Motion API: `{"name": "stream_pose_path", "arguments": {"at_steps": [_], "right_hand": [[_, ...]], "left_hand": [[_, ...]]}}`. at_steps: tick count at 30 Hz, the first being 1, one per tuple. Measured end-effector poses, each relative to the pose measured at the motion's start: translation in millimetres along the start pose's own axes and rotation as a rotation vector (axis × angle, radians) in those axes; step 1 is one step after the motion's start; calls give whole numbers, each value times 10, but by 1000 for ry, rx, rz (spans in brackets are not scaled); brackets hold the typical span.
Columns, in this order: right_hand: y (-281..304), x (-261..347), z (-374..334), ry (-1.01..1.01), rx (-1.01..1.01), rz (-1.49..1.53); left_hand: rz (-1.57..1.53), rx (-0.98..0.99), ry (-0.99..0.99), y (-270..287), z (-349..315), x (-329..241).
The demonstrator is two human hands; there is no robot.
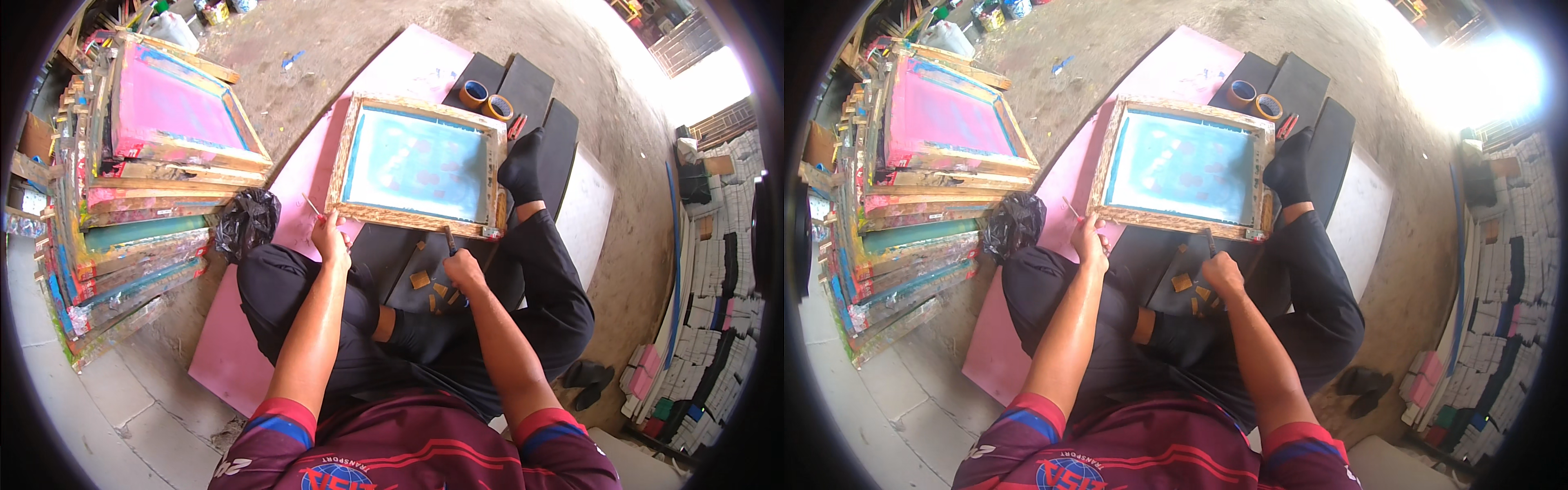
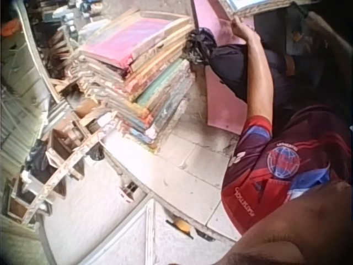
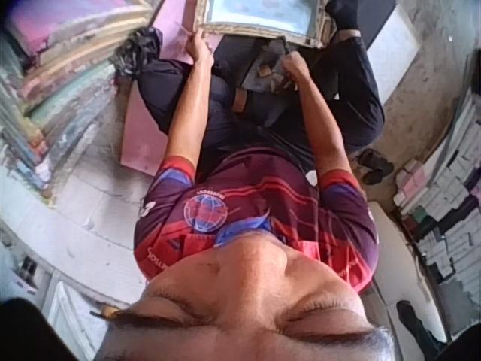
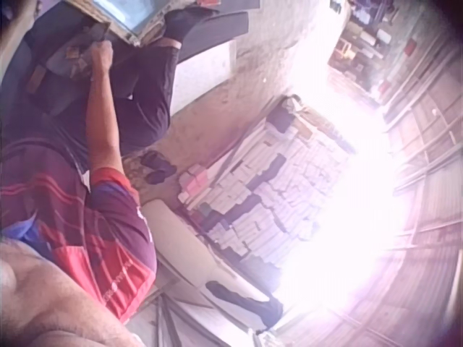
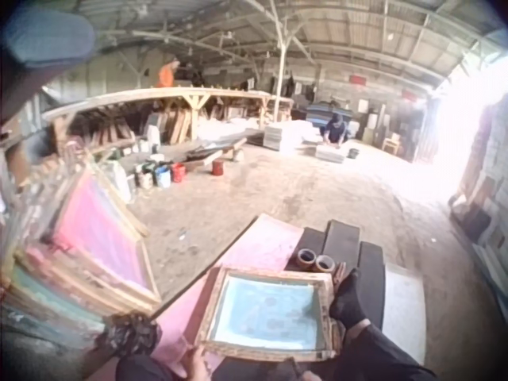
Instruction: The person sits on the floor and uses a small knife to scrape and remove material from the edge of a wooden frame. They repeatedly scrape along the frame's border, lifting small pieces of material.
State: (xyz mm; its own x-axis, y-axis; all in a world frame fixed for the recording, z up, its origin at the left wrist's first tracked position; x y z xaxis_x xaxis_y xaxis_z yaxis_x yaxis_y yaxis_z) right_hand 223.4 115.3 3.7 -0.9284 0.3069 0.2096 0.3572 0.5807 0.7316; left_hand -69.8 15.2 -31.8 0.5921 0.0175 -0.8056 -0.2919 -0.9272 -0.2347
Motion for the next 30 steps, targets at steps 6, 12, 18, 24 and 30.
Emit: {"name": "stream_pose_path", "arguments": {"at_steps": [6,12,18,24,30], "right_hand": [[24,66,-118,-65,97,76],[-236,-151,123,-97,369,612],[-213,-167,25,-50,525,816],[-243,85,-390,141,645,677],[-340,444,-667,226,787,533]], "left_hand": [[16,-10,-1,-1,-11,-36],[23,-18,12,-36,-24,-52],[47,13,-18,50,-41,-32],[342,582,-45,-130,-309,47],[473,723,-226,-207,-505,175]]}}
Point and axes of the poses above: each hand's wrist, its own z-axis towards the middle knuckle, its own y-axis out of the back of the hand, x = y × z, the point moved 3 cm from there along z, towards the middle knuckle, and after that the axes turned 6 degrees about -y, right-handed, at the moved point
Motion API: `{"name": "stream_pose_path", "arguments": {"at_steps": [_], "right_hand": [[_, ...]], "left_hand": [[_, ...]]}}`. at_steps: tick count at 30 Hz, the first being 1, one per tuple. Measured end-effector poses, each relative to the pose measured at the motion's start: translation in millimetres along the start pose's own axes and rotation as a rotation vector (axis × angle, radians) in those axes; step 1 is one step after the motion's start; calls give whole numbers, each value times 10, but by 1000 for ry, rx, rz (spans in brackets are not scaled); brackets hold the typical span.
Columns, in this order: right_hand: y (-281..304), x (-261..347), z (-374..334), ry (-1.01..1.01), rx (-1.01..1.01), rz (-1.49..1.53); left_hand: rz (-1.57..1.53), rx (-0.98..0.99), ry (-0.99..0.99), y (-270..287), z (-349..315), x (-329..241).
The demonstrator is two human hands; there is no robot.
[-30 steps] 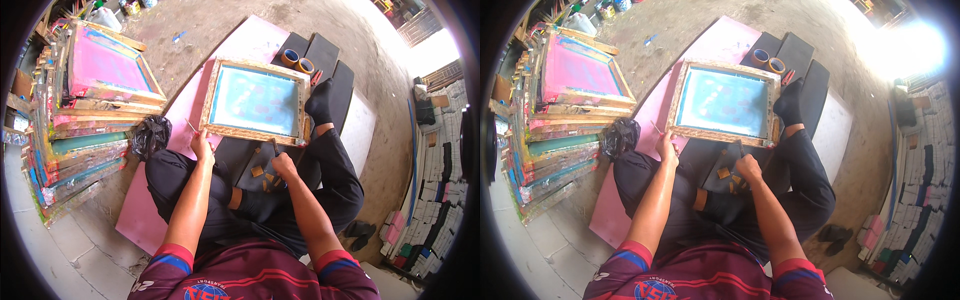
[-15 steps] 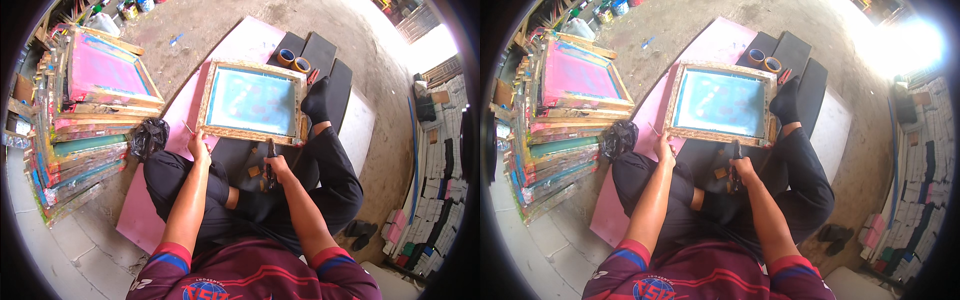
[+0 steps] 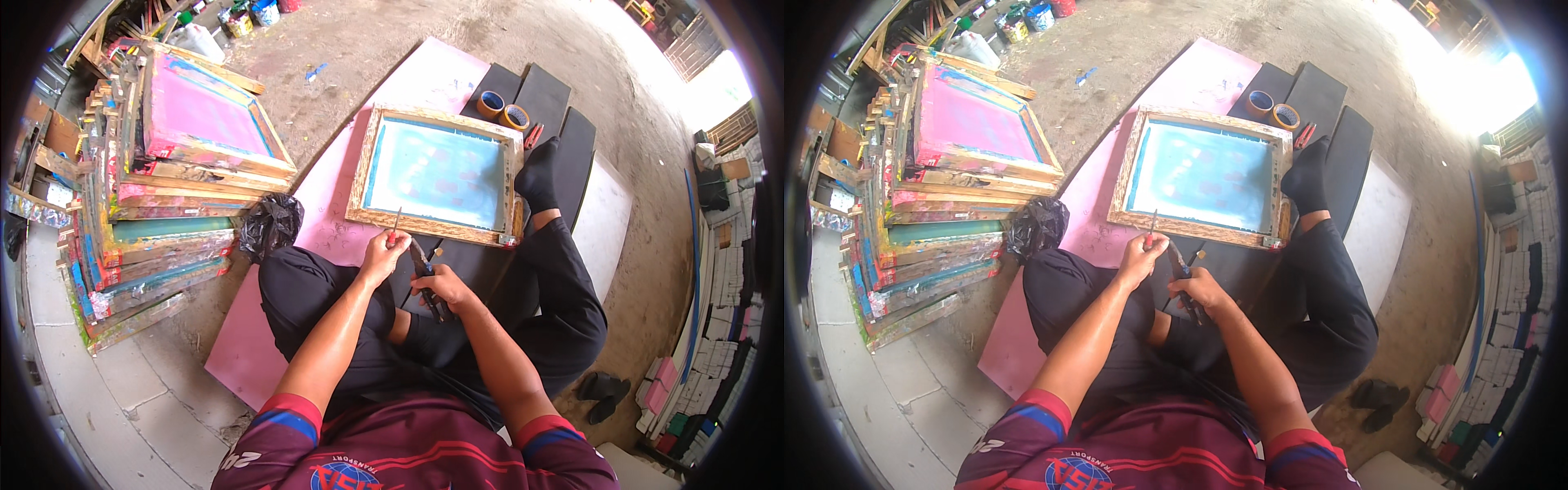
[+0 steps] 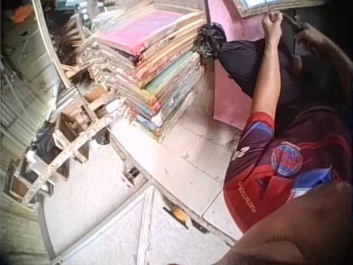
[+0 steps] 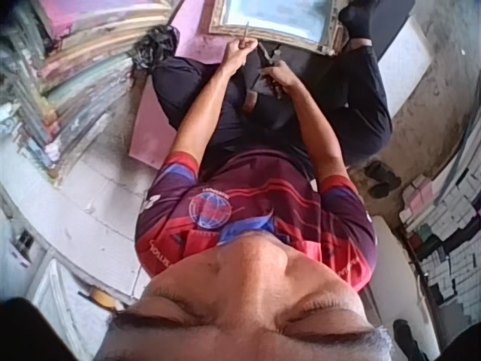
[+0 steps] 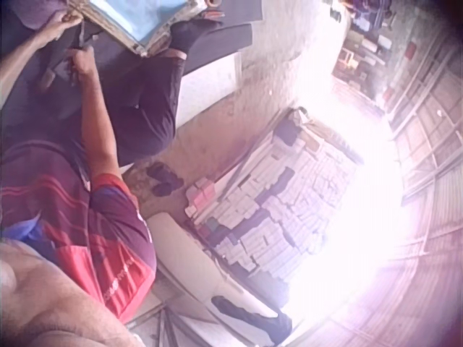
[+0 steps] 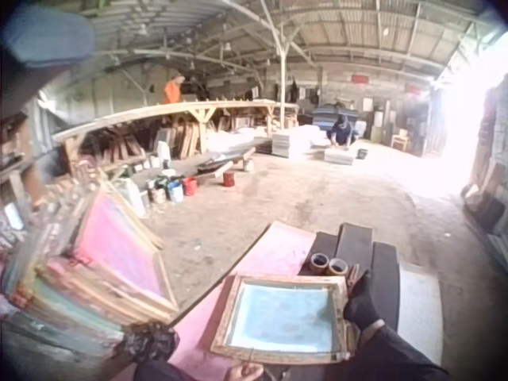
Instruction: The person sits on the floor and uses a small knife to scrape and remove material from the edge of a wooden frame. They repeatedly scrape along the frame's border, lifting small pieces of material.
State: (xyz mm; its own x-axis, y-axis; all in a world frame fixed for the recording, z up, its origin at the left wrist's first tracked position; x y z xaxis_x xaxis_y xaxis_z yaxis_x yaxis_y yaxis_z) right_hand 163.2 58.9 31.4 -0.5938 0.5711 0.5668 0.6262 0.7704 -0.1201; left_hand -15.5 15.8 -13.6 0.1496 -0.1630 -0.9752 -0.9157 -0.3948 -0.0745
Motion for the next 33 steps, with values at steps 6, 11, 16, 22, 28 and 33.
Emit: {"name": "stream_pose_path", "arguments": {"at_steps": [6,11,16,22,28,33], "right_hand": [[-41,75,-46,92,115,62],[-23,8,-27,2,143,129],[451,-28,-226,-19,65,111],[1304,-74,-249,-123,3,-110],[1571,-21,-171,-236,62,-200],[1693,42,-101,-307,112,-226]], "left_hand": [[146,-153,-87,89,69,12],[151,-384,-173,214,195,238],[-397,-781,175,562,230,122],[-531,-1010,338,784,278,448],[-535,-1009,356,785,254,373],[-515,-1005,357,743,242,314]]}}
Point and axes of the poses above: each hand's wrist, its own z-axis towards the middle knuckle, its own y-axis out of the back of the hand, x = y × z, the point moved 3 cm from there along z, towards the middle knuckle, and after that the axes turned 6 degrees about -y, right-handed, at the moved point
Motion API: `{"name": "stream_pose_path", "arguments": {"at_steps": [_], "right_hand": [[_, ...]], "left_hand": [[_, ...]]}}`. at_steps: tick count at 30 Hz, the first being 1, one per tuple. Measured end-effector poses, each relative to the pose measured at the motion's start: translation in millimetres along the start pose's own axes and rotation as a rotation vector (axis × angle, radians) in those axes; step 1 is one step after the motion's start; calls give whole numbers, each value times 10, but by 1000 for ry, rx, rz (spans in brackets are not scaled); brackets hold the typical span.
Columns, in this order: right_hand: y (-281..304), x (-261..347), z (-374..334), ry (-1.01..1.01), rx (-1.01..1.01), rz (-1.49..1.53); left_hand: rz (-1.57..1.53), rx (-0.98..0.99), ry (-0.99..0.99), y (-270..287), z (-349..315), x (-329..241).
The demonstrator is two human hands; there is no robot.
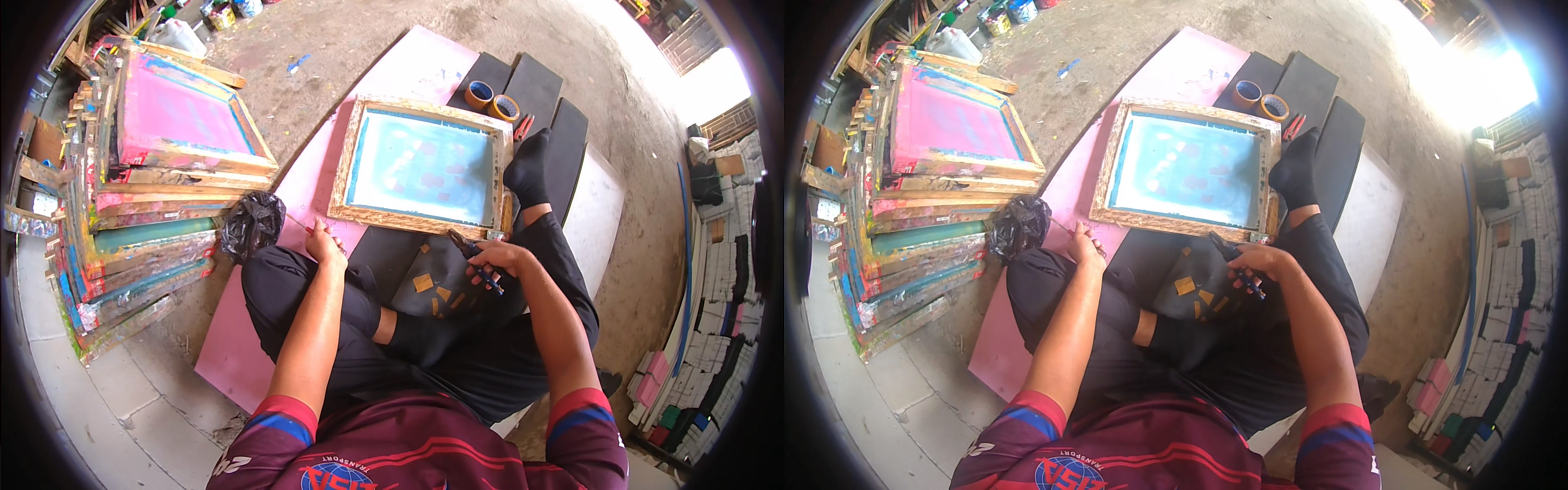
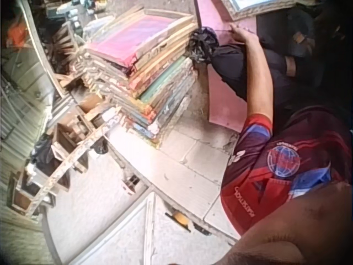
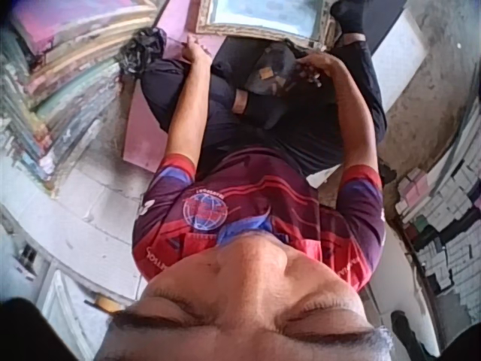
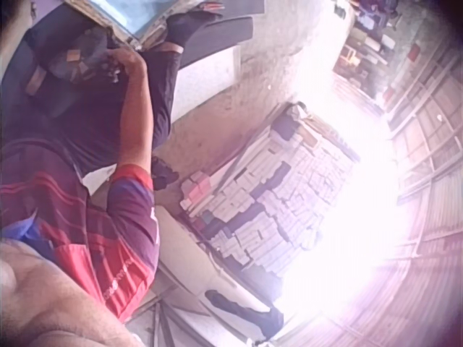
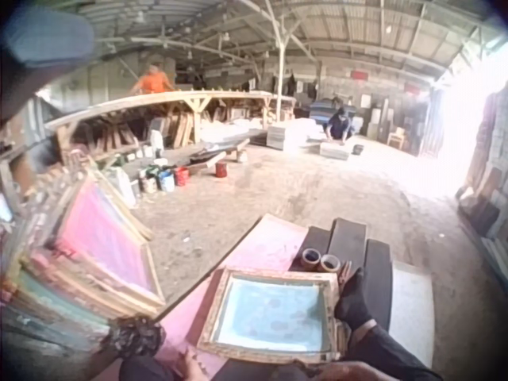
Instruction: The person sits on the floor and uses a small knife to scrape and remove material from the edge of a wooden frame. They repeatedly scrape along the frame's border, lifting small pieces of material.
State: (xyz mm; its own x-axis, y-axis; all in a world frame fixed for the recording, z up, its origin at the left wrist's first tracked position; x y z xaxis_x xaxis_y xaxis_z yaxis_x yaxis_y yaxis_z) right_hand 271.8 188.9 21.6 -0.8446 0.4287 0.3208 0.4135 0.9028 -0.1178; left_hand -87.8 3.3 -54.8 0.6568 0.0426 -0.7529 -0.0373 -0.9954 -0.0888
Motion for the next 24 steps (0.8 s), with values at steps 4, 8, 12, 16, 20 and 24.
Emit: {"name": "stream_pose_path", "arguments": {"at_steps": [4,8,12,16,20,24], "right_hand": [[144,162,9,-82,37,-71],[108,228,-36,-78,-72,-189],[-130,-4,111,61,-357,-324],[-245,-108,209,155,-650,-451],[-377,-304,355,317,-886,-461],[-433,-322,288,329,-847,-399]], "left_hand": [[16,1,-27,0,36,24],[34,-5,-62,-38,-30,-2],[54,25,-37,-63,-118,-50],[66,42,-33,-43,-98,-28],[31,70,-34,-44,-29,13],[65,213,-42,-71,-171,18]]}}
Point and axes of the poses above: each hand's wrist, its own z-axis towards the middle knuckle, its own y-axis out of the back of the hand, x = y × z, the point moved 3 cm from there along z, towards the middle knuckle, and after that the axes turned 6 degrees about -y, right-handed, at the moved point
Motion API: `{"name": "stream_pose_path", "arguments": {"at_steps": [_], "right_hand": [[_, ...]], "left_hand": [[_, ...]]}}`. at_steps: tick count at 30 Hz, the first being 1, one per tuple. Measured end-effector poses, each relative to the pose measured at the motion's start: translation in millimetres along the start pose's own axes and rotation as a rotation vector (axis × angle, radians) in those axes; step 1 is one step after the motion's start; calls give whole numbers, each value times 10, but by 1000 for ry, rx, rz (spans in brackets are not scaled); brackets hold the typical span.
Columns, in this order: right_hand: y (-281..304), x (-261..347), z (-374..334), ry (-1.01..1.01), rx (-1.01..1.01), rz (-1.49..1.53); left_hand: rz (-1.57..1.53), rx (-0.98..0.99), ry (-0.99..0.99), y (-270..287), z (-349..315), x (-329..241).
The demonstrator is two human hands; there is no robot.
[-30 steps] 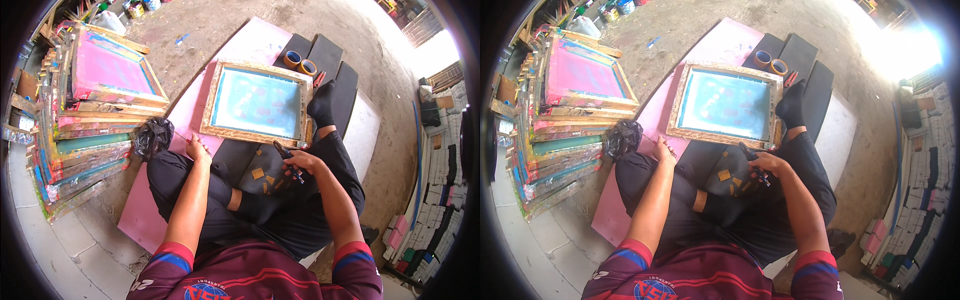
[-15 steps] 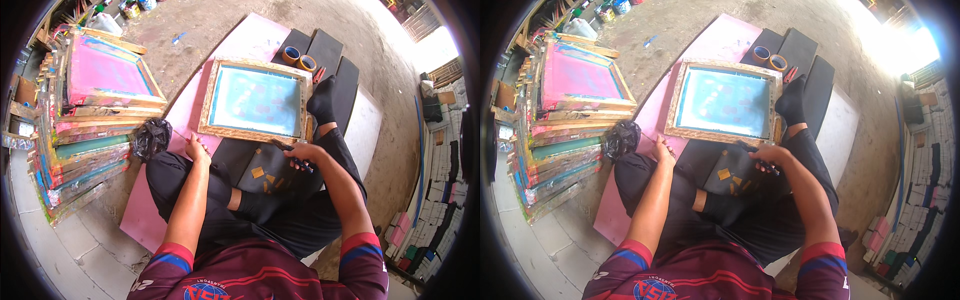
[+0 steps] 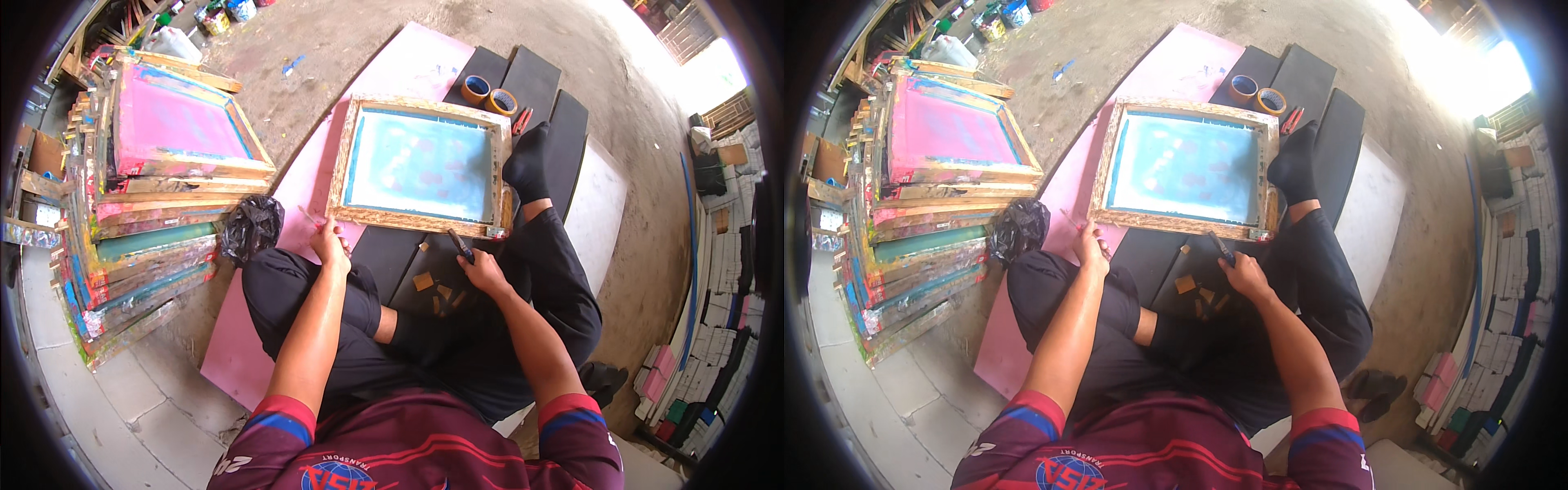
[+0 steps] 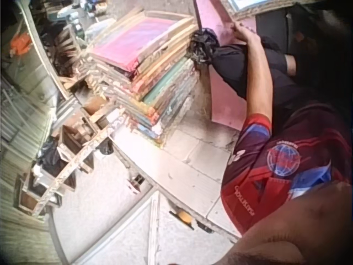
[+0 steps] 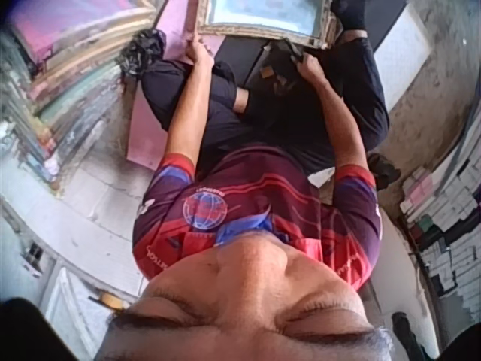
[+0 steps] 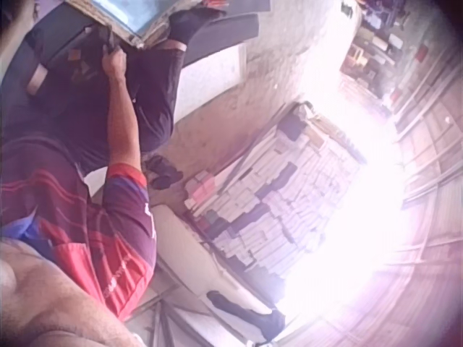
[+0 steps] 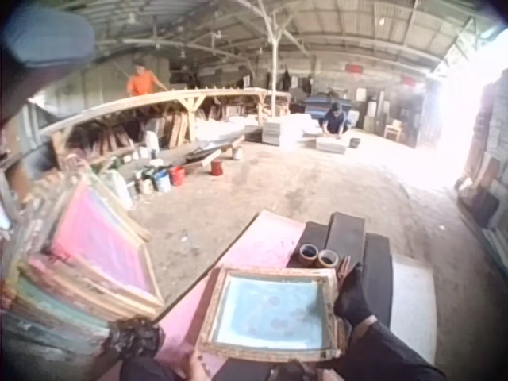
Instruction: The person sits on the floor and uses a small knife to scrape and remove material from the edge of a wooden frame. They repeatedly scrape along the frame's border, lifting small pieces of material.
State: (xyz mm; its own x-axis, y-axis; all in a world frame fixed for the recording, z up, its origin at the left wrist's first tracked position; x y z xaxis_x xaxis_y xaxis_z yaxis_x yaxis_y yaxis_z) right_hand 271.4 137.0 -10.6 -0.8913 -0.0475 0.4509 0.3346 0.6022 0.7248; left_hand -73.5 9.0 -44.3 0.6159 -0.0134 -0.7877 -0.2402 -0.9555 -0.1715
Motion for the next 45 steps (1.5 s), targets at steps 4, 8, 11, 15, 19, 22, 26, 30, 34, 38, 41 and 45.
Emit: {"name": "stream_pose_path", "arguments": {"at_steps": [4,8,11,15,19,22,26,30,34,38,41,45], "right_hand": [[-36,240,-201,-15,138,108],[-168,624,-349,62,225,118],[-360,773,-349,81,269,130],[-489,911,-353,54,344,215],[-459,1057,-388,22,421,279],[-520,1047,-392,63,450,370],[-547,929,-460,-11,463,646],[-367,647,-461,-164,286,690],[-345,378,-344,-267,195,714],[-298,298,-240,-288,254,574],[-292,290,-191,-293,248,514],[-295,340,-151,-281,244,483]], "left_hand": [[121,393,21,-167,-212,-17],[274,754,46,-258,-452,46],[341,824,62,-269,-547,47],[352,841,49,-258,-557,86],[277,808,80,-248,-522,95],[229,768,97,-260,-483,110],[120,478,69,-196,-283,143],[-33,3,185,67,45,102],[-95,-209,65,169,307,39],[-108,-224,72,176,337,96],[-107,-209,34,118,231,39],[-96,-196,26,121,195,5]]}}
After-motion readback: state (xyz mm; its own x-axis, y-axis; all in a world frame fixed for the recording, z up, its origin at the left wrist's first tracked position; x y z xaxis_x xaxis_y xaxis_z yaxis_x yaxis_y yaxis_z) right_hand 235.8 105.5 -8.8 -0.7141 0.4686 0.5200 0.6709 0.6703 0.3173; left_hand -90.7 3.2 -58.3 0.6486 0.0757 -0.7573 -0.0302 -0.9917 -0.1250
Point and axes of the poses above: each hand's wrist, its own z-axis towards the middle knuckle, its own y-axis out of the back of the hand, x = y × z, the point moved 3 cm from there along z, towards the middle knuckle, and after that the axes turned 6 degrees about -y, right-handed, at the moved point
